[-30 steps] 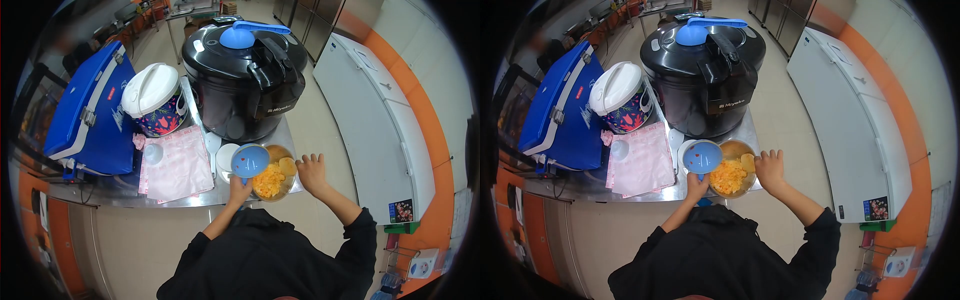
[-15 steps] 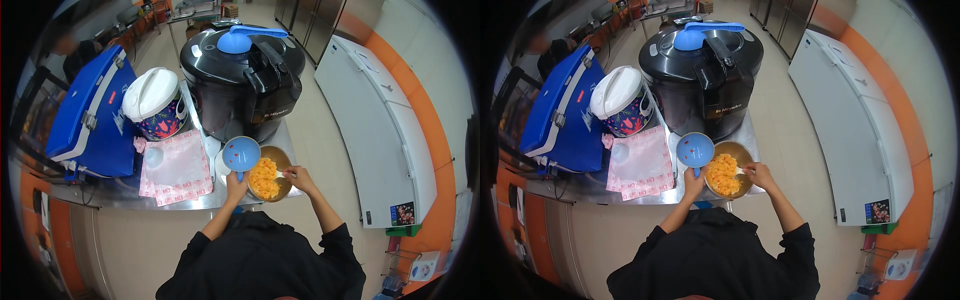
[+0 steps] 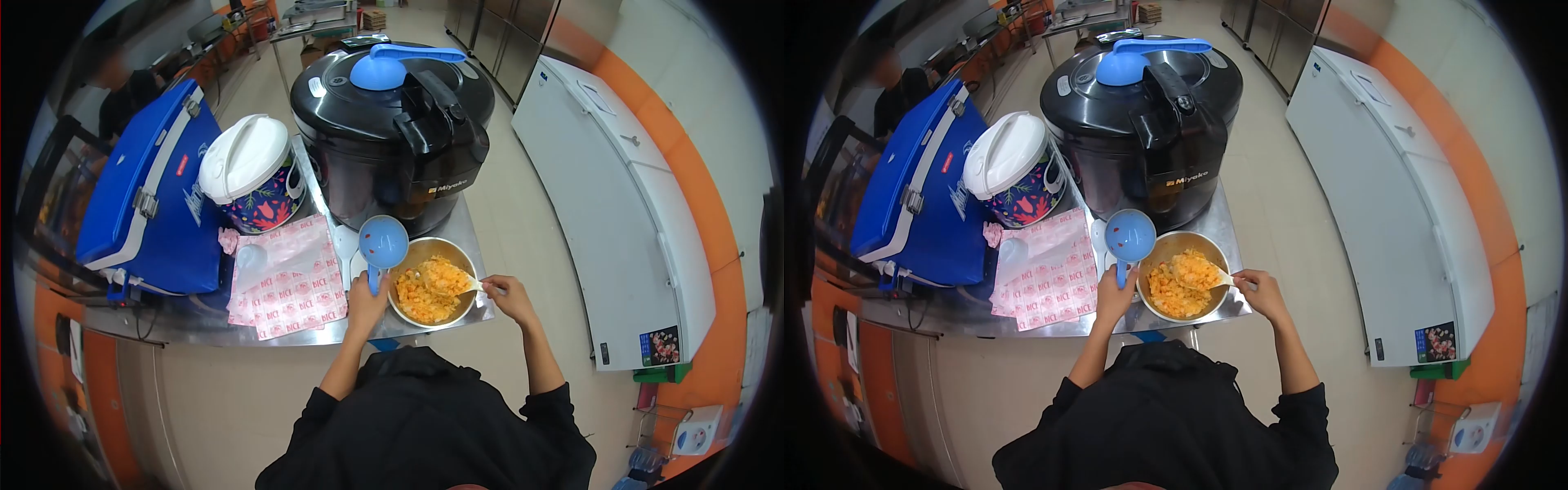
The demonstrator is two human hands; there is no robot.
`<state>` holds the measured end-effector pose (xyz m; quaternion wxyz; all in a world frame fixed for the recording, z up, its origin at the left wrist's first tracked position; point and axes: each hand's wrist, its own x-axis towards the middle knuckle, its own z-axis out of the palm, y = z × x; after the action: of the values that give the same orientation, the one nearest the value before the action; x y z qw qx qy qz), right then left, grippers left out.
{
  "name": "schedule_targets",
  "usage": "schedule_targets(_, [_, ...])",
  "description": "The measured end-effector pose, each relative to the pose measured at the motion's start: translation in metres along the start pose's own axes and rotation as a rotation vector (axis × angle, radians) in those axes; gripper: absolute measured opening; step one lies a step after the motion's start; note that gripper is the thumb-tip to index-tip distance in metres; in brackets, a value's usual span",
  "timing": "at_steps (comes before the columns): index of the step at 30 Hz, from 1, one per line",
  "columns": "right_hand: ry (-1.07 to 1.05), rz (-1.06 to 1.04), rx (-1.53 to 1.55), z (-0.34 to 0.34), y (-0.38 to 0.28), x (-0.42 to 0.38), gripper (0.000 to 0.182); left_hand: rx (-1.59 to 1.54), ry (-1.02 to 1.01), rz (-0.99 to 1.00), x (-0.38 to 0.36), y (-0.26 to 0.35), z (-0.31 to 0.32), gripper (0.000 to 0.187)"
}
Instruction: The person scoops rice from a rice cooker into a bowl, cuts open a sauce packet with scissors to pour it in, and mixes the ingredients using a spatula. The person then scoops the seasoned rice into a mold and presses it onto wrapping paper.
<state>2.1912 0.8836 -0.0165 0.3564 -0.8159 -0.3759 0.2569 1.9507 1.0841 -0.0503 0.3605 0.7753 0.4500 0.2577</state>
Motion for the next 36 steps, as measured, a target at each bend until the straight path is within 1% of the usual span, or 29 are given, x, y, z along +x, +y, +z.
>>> schedule_targets(2, [0.008, 0.001, 0.033, -0.011, -0.009, -0.008, 0.021, -0.122, -0.149, -0.155, -0.004, 0.012, -0.017, 0.04])
schedule_targets(3, [-0.004, -0.004, 0.029, -0.02, -0.017, -0.011, 0.021, -0.118, -0.155, -0.152, -0.006, 0.009, -0.02, 0.04])
schedule_targets(5, [-0.011, -0.004, 0.029, -0.035, -0.036, -0.017, 0.021, -0.087, -0.357, -0.198, -0.011, 0.007, -0.026, 0.039])
schedule_targets(6, [0.023, -0.038, -0.005, -0.041, -0.047, -0.02, 0.021, -0.084, -0.363, -0.196, -0.013, 0.011, -0.027, 0.039])
schedule_targets(8, [0.117, -0.093, -0.039, -0.044, -0.063, -0.024, 0.019, -0.185, -0.549, -0.221, -0.018, 0.035, -0.032, 0.04])
schedule_targets(9, [0.121, -0.087, -0.038, -0.038, -0.067, -0.025, 0.019, -0.184, -0.555, -0.219, -0.018, 0.038, -0.026, 0.04])
schedule_targets(11, [0.277, -0.189, -0.33, -0.019, -0.075, -0.024, 0.024, -0.309, -0.711, -0.225, -0.016, 0.04, -0.011, 0.038])
schedule_targets(12, [0.279, -0.188, -0.33, -0.003, -0.078, -0.024, 0.024, -0.359, -0.722, -0.229, -0.015, 0.029, 0.007, 0.032])
schedule_targets(13, [0.346, -0.266, -0.574, 0.017, -0.078, -0.026, 0.028, -0.359, -0.724, -0.229, -0.014, 0.027, 0.016, 0.032])
schedule_targets(14, [0.412, -0.344, -0.818, 0.032, -0.078, -0.03, 0.033, -0.443, -0.784, -0.328, -0.013, 0.027, 0.022, 0.029])
schedule_targets(15, [0.413, -0.346, -0.818, 0.038, -0.081, -0.036, 0.033, -0.527, -0.842, -0.427, -0.012, 0.026, 0.025, 0.026])
schedule_targets(17, [0.471, -0.482, -0.858, 0.042, -0.088, -0.044, 0.038, -0.552, -0.831, -0.418, -0.016, 0.031, 0.016, 0.024])
schedule_targets(18, [0.516, -0.518, -0.836, 0.035, -0.092, -0.046, 0.035, -0.575, -0.825, -0.411, -0.017, 0.033, 0.01, 0.022])
schedule_targets(19, [0.512, -0.519, -0.834, 0.026, -0.096, -0.05, 0.035, -0.575, -0.823, -0.415, -0.019, 0.033, 0.005, 0.022])
schedule_targets(21, [0.583, -0.441, -0.724, 0.007, -0.106, -0.054, 0.032, -0.568, -0.739, -0.416, -0.022, 0.032, -0.007, 0.027])
schedule_targets(22, [0.579, -0.441, -0.723, -0.003, -0.112, -0.056, 0.032, -0.568, -0.738, -0.42, -0.023, 0.032, -0.013, 0.027])
schedule_targets(24, [0.539, -0.319, -0.764, -0.018, -0.121, -0.057, 0.023, -0.377, -0.576, -0.308, -0.025, 0.03, -0.025, 0.033])
schedule_targets(25, [0.535, -0.315, -0.762, -0.019, -0.118, -0.052, 0.023, -0.375, -0.579, -0.311, -0.022, 0.023, -0.025, 0.033])
schedule_targets(27, [0.263, -0.197, -0.936, -0.017, -0.107, -0.043, 0.014, -0.153, -0.385, -0.115, -0.015, 0.008, -0.019, 0.038])
schedule_targets(28, [0.263, -0.196, -0.935, -0.014, -0.106, -0.038, 0.014, -0.085, -0.294, -0.026, -0.012, 0.008, -0.017, 0.038])
schedule_targets(29, [0.194, -0.219, -1.001, -0.01, -0.107, -0.033, 0.011, -0.083, -0.296, -0.027, -0.007, 0.0, -0.011, 0.038])
schedule_targets(30, [0.124, -0.243, -1.066, -0.006, -0.11, -0.029, 0.008, -0.052, -0.225, 0.02, -0.001, -0.011, -0.001, 0.038])
schedule_targets(31, [0.124, -0.243, -1.064, -0.005, -0.116, -0.024, 0.008, -0.021, -0.153, 0.068, 0.003, -0.017, 0.005, 0.039])
schedule_targets(32, [0.031, -0.234, -1.089, -0.004, -0.125, -0.019, 0.009, -0.019, -0.155, 0.069, 0.004, -0.014, 0.004, 0.039])
schedule_targets(33, [-0.06, -0.223, -1.113, -0.004, -0.132, -0.014, 0.01, -0.012, -0.174, 0.022, 0.006, -0.011, 0.004, 0.037])
schedule_targets(34, [-0.055, -0.217, -1.11, -0.002, -0.135, -0.007, 0.01, -0.004, -0.193, -0.021, 0.008, -0.008, 0.004, 0.036])
schedule_targets(36, [-0.138, -0.212, -1.113, 0.001, -0.138, 0.007, 0.009, -0.001, -0.194, -0.023, 0.006, 0.0, 0.003, 0.035])
